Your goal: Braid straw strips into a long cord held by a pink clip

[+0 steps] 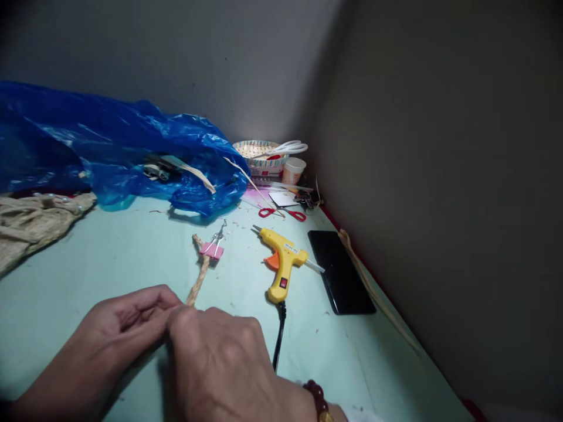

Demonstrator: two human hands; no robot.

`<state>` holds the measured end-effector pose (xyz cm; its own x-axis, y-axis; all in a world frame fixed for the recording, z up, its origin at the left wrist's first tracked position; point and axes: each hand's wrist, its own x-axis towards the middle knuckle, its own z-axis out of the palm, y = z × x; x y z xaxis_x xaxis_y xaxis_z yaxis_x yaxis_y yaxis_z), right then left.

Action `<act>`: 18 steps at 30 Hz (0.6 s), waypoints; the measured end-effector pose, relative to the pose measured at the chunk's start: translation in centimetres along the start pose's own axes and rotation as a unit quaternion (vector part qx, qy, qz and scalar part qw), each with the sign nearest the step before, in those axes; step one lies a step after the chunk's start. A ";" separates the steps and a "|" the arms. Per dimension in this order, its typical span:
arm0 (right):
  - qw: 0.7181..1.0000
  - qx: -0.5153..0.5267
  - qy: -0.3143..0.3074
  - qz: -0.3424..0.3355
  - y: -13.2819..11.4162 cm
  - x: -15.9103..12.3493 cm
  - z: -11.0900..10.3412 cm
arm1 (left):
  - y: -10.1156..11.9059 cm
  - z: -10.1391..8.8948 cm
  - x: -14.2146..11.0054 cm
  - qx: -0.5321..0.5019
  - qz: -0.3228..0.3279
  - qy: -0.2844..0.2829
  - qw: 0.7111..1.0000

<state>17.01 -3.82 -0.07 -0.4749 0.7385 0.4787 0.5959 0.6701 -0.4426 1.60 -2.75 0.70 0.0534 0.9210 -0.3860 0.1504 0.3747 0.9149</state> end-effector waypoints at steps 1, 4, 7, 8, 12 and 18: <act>0.999 -0.019 -0.004 -0.028 0.0 0.0 -0.1 | 0.0 0.0 0.0 0.001 -0.001 0.000 1.000; 0.986 -0.100 0.007 -0.135 0.1 0.1 0.0 | -0.1 0.2 0.1 -0.010 -0.005 -0.017 1.000; 0.958 -0.184 0.020 -0.220 0.3 -0.1 0.7 | -0.3 0.2 0.3 -0.026 -0.016 -0.047 0.998; 0.950 -0.206 0.012 -0.235 0.4 -0.2 0.9 | -0.4 0.1 0.4 -0.027 -0.019 -0.056 0.998; 0.932 -0.256 -0.002 -0.258 0.4 -0.4 1.5 | -0.8 -0.1 0.8 -0.047 -0.011 -0.088 0.995; 0.932 -0.224 -0.017 -0.283 0.3 0.0 1.6 | -1.1 -0.3 1.6 -0.080 -0.024 -0.123 0.989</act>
<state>16.14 -3.53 -1.41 -0.8117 0.2826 0.5111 0.4500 0.8605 0.2389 1.25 -1.63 -0.88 0.2918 0.8554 -0.4279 0.0012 0.4471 0.8945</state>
